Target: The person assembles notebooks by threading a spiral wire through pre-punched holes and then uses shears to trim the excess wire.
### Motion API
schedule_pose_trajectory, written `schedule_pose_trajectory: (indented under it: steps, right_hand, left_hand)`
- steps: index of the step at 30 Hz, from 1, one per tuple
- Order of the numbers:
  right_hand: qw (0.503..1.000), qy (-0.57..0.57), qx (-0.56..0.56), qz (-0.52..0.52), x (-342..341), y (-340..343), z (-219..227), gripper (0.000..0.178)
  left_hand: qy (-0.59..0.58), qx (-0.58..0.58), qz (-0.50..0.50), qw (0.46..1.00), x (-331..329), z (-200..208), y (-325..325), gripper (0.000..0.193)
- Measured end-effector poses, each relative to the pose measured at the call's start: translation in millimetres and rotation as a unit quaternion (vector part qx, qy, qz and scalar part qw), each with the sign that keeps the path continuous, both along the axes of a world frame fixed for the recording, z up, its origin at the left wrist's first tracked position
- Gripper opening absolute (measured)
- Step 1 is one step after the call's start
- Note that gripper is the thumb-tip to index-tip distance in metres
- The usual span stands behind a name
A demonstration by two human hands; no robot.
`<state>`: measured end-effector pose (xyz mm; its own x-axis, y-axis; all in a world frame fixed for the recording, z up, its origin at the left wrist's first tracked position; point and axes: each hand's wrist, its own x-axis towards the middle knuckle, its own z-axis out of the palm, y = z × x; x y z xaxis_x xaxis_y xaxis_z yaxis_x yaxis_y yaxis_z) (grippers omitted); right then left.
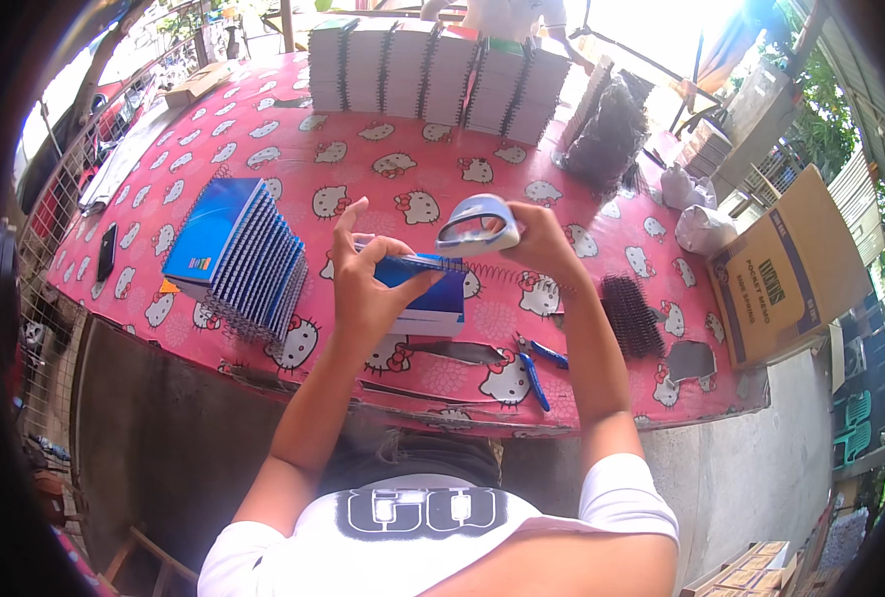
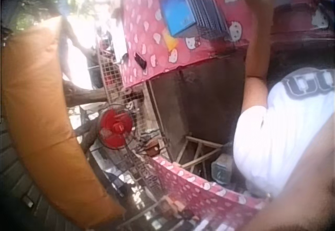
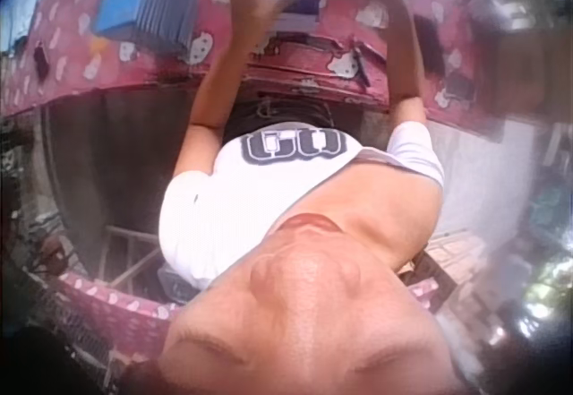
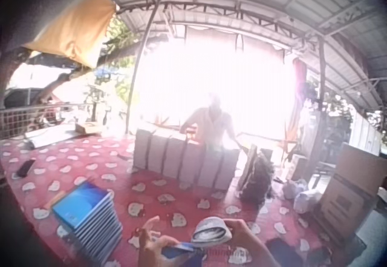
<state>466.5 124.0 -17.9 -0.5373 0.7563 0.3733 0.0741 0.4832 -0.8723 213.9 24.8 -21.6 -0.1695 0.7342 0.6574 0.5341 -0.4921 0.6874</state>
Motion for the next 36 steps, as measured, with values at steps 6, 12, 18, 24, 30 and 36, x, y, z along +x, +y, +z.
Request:
schedule_pose_trajectory:
  steps: [6, 12, 18, 24, 30, 36]
  right_hand:
    - [0.978, -0.168, 0.082, -0.088, -12.6, 6.7, 15.5, 0.024]
    - [0.999, -0.039, 0.002, -0.011, -17.6, -11.0, 13.7, 0.018]
    - [0.972, -0.199, 0.054, -0.115, -16.3, 6.9, -1.0, 0.023]
    - [0.975, -0.168, 0.091, -0.113, -39.2, -5.8, 17.5, 0.019]
    - [0.983, -0.131, 0.105, -0.072, -67.5, -12.9, 29.2, 0.028]
    - [0.991, -0.133, 0.005, -0.031, -52.1, 2.2, 19.4, 0.038]
  left_hand:
    - [0.005, -0.027, 0.003, 1.000, -5.8, 0.8, 0.2, 0.035]
    - [-0.006, -0.038, -0.013, 0.999, -6.6, 3.7, 2.6, 0.029]
    - [-0.016, -0.042, -0.038, 0.998, -9.3, 0.0, 7.6, 0.028]
    - [-0.039, -0.042, -0.047, 0.997, -15.4, 0.4, 6.9, 0.028]
    - [-0.086, -0.051, -0.033, 0.994, -29.8, -10.5, 13.2, 0.039]
    - [-0.218, -0.110, -0.107, 0.964, -27.7, -8.1, 5.0, 0.035]
